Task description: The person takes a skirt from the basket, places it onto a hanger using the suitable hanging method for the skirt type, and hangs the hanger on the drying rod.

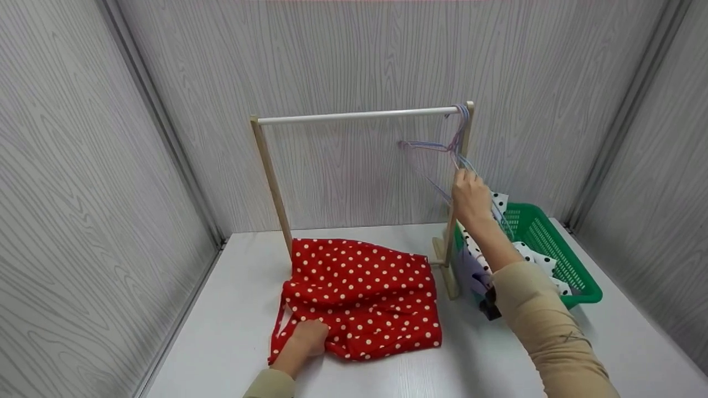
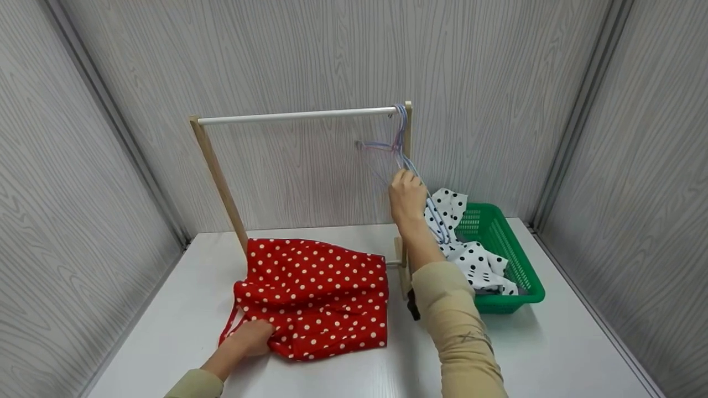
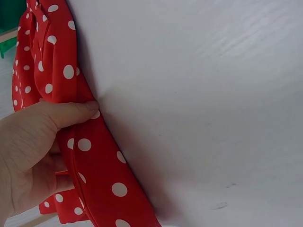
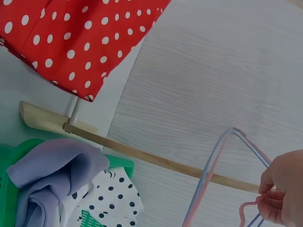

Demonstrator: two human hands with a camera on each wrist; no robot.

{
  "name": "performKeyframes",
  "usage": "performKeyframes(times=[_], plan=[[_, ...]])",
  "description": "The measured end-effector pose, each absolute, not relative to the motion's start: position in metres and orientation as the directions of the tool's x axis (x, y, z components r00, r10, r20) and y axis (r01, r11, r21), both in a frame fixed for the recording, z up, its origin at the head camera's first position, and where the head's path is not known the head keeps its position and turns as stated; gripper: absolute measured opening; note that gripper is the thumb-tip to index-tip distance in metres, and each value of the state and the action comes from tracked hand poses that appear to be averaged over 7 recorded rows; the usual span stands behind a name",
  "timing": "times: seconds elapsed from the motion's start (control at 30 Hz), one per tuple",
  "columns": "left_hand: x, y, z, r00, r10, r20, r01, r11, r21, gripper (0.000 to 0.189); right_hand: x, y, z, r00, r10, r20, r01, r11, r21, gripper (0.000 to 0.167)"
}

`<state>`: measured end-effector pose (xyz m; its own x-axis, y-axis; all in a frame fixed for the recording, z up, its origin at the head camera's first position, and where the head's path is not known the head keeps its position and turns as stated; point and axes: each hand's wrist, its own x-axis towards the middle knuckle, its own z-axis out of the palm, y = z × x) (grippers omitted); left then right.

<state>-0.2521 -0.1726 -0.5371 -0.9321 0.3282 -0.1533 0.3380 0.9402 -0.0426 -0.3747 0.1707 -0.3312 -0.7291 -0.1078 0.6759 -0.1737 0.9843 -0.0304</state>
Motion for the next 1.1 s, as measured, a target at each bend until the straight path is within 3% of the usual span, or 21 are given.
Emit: performKeyframes(times=[0.17,0.27,0.37,0.53,0.73,1.1], plan=[[-0.251,-0.172,-0.536,-0.932,0.324,-0.161,0.333,0.942,-0.031,0.010,-0.375,0.166,-0.320,-0.841,0.089,0.533,-0.217,0.847,-0.484,0.024],[-0.251,-0.172,-0.535,-0.931,0.328,-0.160,0.336,0.942,-0.022,0.010,-0.376,0.161,-0.310,-0.906,0.161,0.393,-0.216,0.621,-0.753,0.032],[-0.250,-0.172,-0.535,-0.930,0.334,-0.156,0.341,0.940,-0.020,0.011,-0.376,0.158,-0.303,-0.944,0.184,0.273,-0.181,0.401,-0.898,0.036],[-0.250,-0.173,-0.536,-0.925,0.352,-0.142,0.358,0.933,-0.022,0.013,-0.378,0.156,-0.299,-0.956,0.184,0.226,-0.191,0.191,-0.963,0.038],[-0.249,-0.173,-0.535,-0.926,0.349,-0.143,0.355,0.935,-0.014,0.011,-0.375,0.154,-0.294,-0.955,0.154,0.253,-0.239,0.107,-0.965,0.035],[-0.252,-0.173,-0.534,-0.926,0.310,-0.214,0.315,0.949,0.015,0.013,-0.363,0.144,-0.294,-0.966,0.127,0.226,-0.234,-0.057,-0.970,0.007]])
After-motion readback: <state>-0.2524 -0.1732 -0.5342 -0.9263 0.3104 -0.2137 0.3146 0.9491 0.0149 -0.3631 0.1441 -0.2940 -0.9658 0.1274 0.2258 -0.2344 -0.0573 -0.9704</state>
